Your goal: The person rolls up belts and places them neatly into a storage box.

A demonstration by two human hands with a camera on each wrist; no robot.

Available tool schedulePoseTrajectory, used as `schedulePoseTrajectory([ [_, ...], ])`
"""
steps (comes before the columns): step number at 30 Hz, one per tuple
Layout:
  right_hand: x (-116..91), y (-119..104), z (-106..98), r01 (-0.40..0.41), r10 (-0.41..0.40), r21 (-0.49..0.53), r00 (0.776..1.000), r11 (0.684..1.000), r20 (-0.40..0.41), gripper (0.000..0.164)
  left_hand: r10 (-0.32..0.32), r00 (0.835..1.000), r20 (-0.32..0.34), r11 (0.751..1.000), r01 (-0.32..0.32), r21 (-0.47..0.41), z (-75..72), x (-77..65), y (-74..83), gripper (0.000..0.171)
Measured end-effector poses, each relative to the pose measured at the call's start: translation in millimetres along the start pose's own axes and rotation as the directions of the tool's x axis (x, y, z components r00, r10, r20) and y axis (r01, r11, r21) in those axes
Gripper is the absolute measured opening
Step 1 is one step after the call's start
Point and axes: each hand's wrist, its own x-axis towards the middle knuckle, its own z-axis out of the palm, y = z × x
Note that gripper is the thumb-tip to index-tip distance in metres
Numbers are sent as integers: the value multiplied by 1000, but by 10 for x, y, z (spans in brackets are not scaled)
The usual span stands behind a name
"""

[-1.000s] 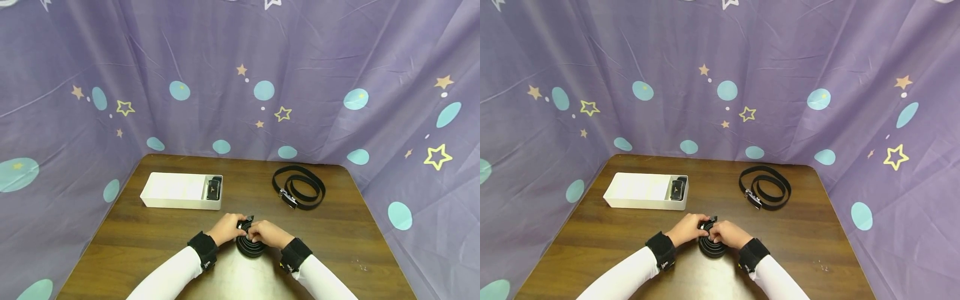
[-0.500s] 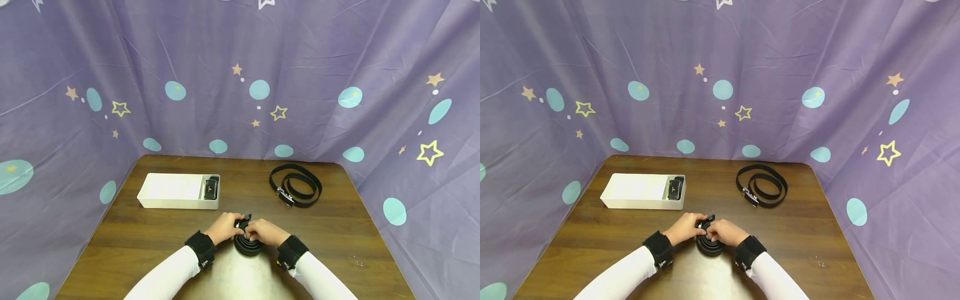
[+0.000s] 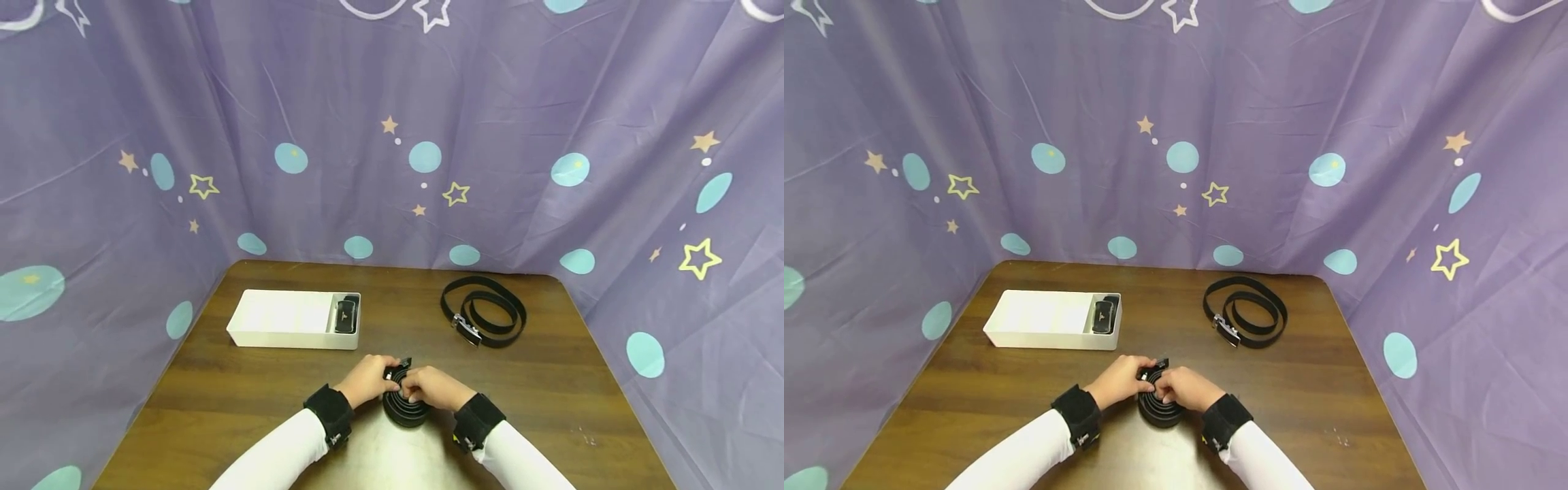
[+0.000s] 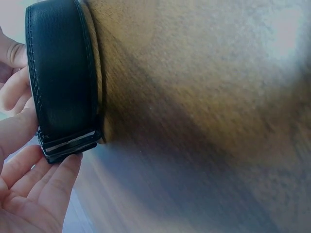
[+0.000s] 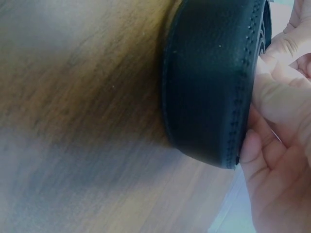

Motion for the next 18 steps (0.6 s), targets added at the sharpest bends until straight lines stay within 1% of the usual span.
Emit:
schedulePoseTrajectory([
  [5, -18, 9, 25, -1, 1, 8, 1000, 1000, -15, 16, 0, 1000, -6, 1000, 0, 4, 31, -5, -6, 46],
  [7, -21, 13, 33, -2, 2, 9, 1000, 1000, -13, 16, 14, 1000, -28, 999, -13, 52, 45, -14, 3, 46],
  [9, -25, 18, 39, 5, -5, 11, 1000, 1000, -16, 15, 25, 999, -45, 992, -19, 125, 49, -23, 33, 46],
  [10, -24, 23, 43, 5, -5, 13, 1000, 1000, -17, 15, 36, 998, -56, 985, -26, 170, 48, -30, 54, 46],
  [12, -20, 27, 49, 7, -7, 16, 1000, 1000, -22, 16, 60, 995, -81, 963, -37, 267, 45, -47, 97, 47],
  [13, -17, 28, 50, 5, -5, 20, 1000, 1000, -25, 16, 64, 994, -90, 954, -34, 296, 43, -53, 118, 47],
  [14, -16, 31, 52, 6, -6, 22, 999, 1000, -34, 16, 67, 993, -99, 948, -33, 318, 46, -59, 132, 48],
  [16, -15, 34, 56, -17, 20, 53, 999, 998, -45, 16, 80, 989, -127, 937, -32, 348, 56, -76, 153, 46],
  [18, -25, 32, 56, -41, 48, 102, 997, 994, -59, 18, 78, 985, -152, 937, -20, 349, 70, -96, 168, 39],
])
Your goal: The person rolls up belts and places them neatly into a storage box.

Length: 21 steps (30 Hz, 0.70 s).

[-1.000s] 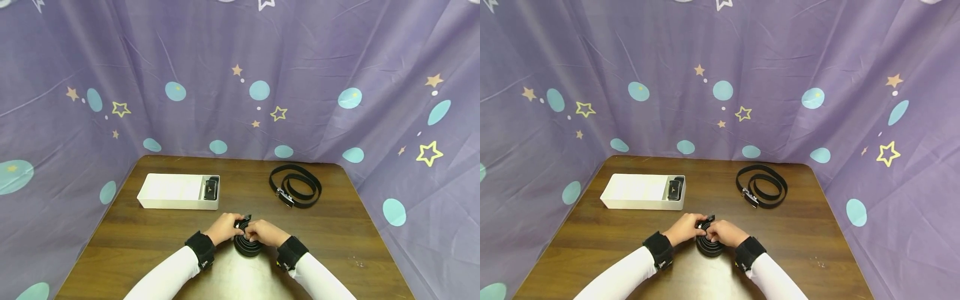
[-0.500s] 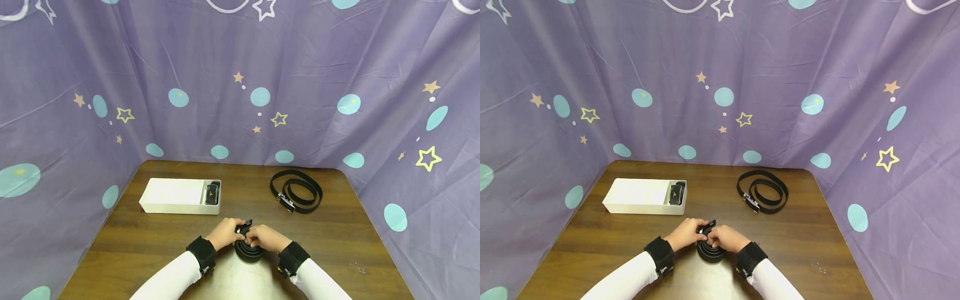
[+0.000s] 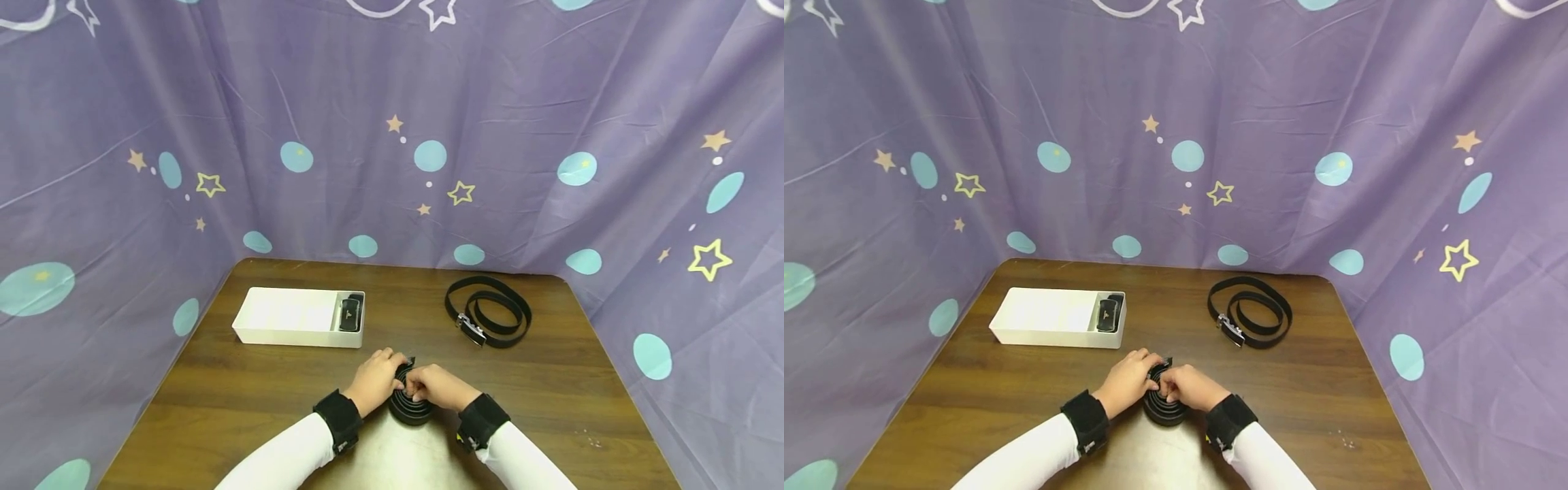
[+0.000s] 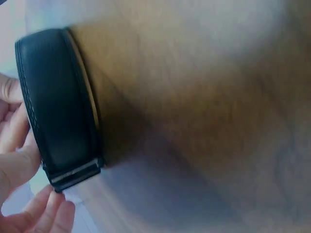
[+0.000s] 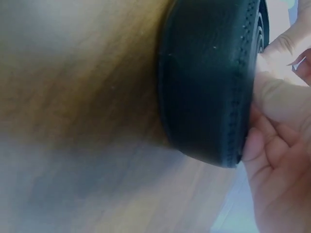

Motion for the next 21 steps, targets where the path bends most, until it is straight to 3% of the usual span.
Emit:
schedulePoseTrajectory([
  [3, -37, -1, 6, -30, 34, 90, 999, 995, -35, 27, -14, 1000, -13, 999, 13, -53, 12, -32, 28, 22],
  [8, -59, 8, 19, -61, 77, 225, 995, 972, -62, 38, -24, 998, 54, 990, 32, -139, -3, -64, 86, 7],
  [13, -7, 27, -106, -128, 125, 318, 992, 939, 29, 34, -25, 994, 107, 996, 34, -77, -59, -36, 155, 11],
  [15, 53, 45, -193, -150, 156, 294, 988, 944, 0, 27, -20, 993, 115, 999, 24, -31, -64, -22, 175, 13],
  [18, 189, 104, -281, -153, 176, 192, 978, 969, -112, 18, -35, 994, 106, 998, 31, 45, -55, -22, 207, 16],
  [21, 324, 145, -285, -154, 165, 81, 974, 985, -156, 11, -48, 997, 57, 987, 38, 154, -26, -56, 250, 16],
])
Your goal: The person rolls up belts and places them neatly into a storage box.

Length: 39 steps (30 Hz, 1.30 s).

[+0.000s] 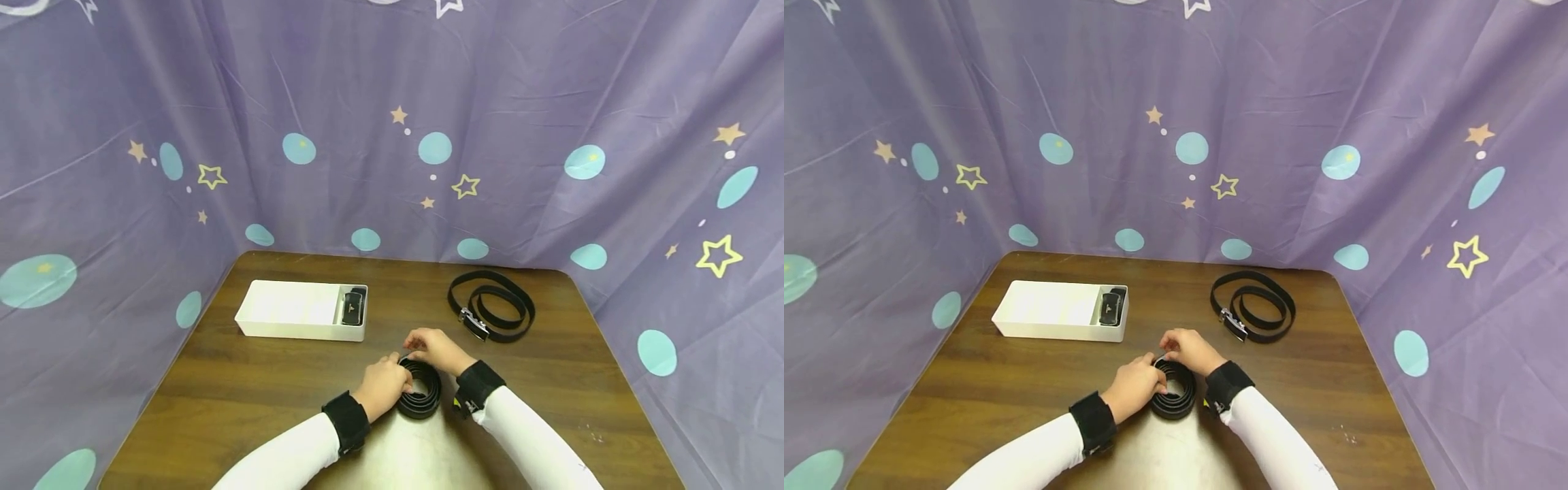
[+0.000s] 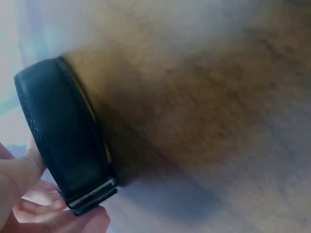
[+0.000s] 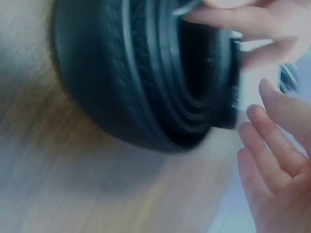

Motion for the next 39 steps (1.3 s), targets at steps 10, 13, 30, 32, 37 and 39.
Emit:
schedulePoseTrajectory([
  [10, 191, -108, 45, 69, -35, -315, 993, 946, 114, 14, 441, 858, -264, 861, -321, 395, 129, -16, -54, 14],
  [13, 210, -119, 23, 100, -47, -374, 988, 922, 149, 15, 585, 796, -157, 774, -490, 401, 74, 81, -122, 14],
  [30, -152, 304, -290, -306, 307, -367, 950, 879, -55, 23, 491, 860, -138, 871, -482, 94, 153, -124, -663, 15],
  [32, -314, 312, -280, -320, 320, -337, 946, 886, -58, 22, 458, 876, -150, 889, -452, 74, 140, -177, -754, 14],
  [37, -698, -22, -70, -239, 257, -201, 964, 950, 69, 38, 390, 912, -129, 920, -393, 8, 106, -166, -785, 12],
  [39, -777, -221, 51, -164, 187, -174, 975, 971, 123, 45, 364, 924, -115, 930, -367, -9, 97, -100, -730, 12],
])
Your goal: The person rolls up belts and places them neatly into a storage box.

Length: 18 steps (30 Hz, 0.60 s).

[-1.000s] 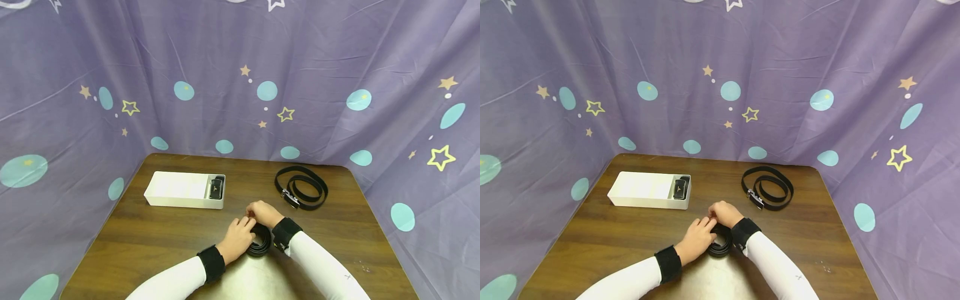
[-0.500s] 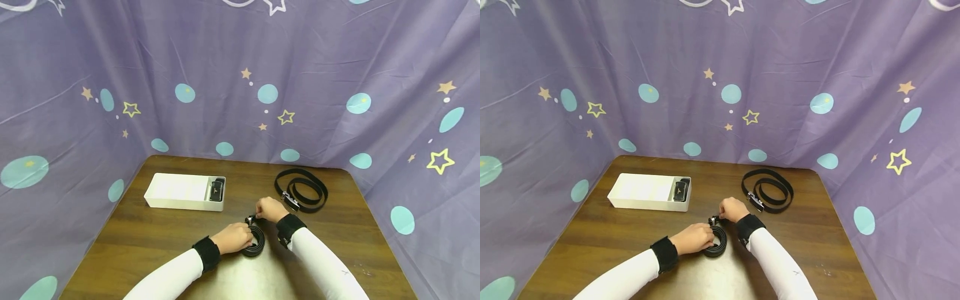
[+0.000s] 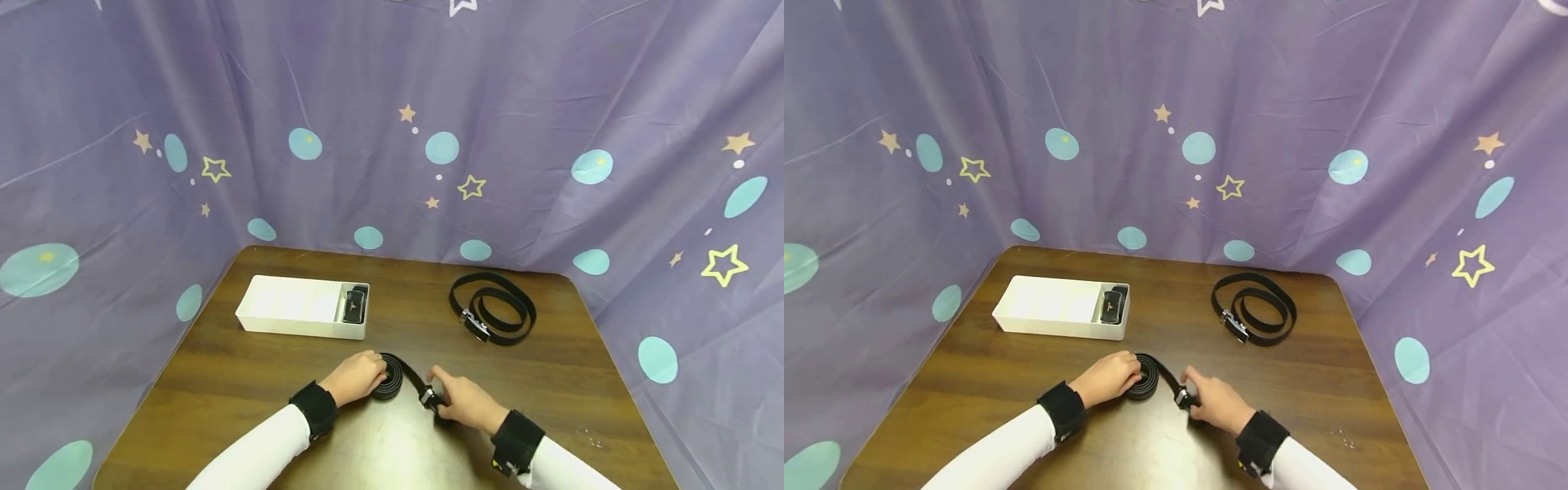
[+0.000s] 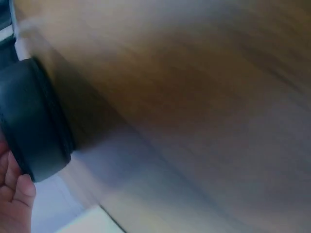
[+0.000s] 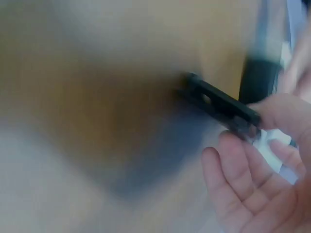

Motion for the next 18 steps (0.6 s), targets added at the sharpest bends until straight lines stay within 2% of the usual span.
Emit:
schedulePoseTrajectory([
  [2, -58, -167, 113, 78, -78, -8, 997, 997, 7, 37, -28, 999, 16, 1000, 29, -12, 28, 87, 61, 12],
  [5, -29, -323, 223, 173, -175, -37, 984, 984, -38, 18, -63, 997, 36, 997, 65, -39, 79, 229, 146, 12],
  [8, 36, -378, 276, 244, -245, -19, 966, 970, -79, 17, -81, 996, 48, 994, 85, -76, 107, 328, 216, 13],
  [10, 73, -382, 294, 264, -263, -11, 959, 965, -104, 15, -97, 994, 53, 990, 102, -100, 102, 359, 248, 14],
  [12, 106, -370, 306, 249, -252, -38, 958, 968, -137, 14, -122, 991, 58, 983, 129, -133, 101, 373, 254, 16],
  [15, 158, -345, 313, 157, -173, -94, 964, 983, -201, 18, -162, 984, 78, 964, 175, -199, 106, 376, 223, 18],
  [18, 214, -312, 313, 66, -83, -76, 967, 995, -240, 26, -143, 983, 116, 946, 170, -275, 106, 373, 152, 16],
])
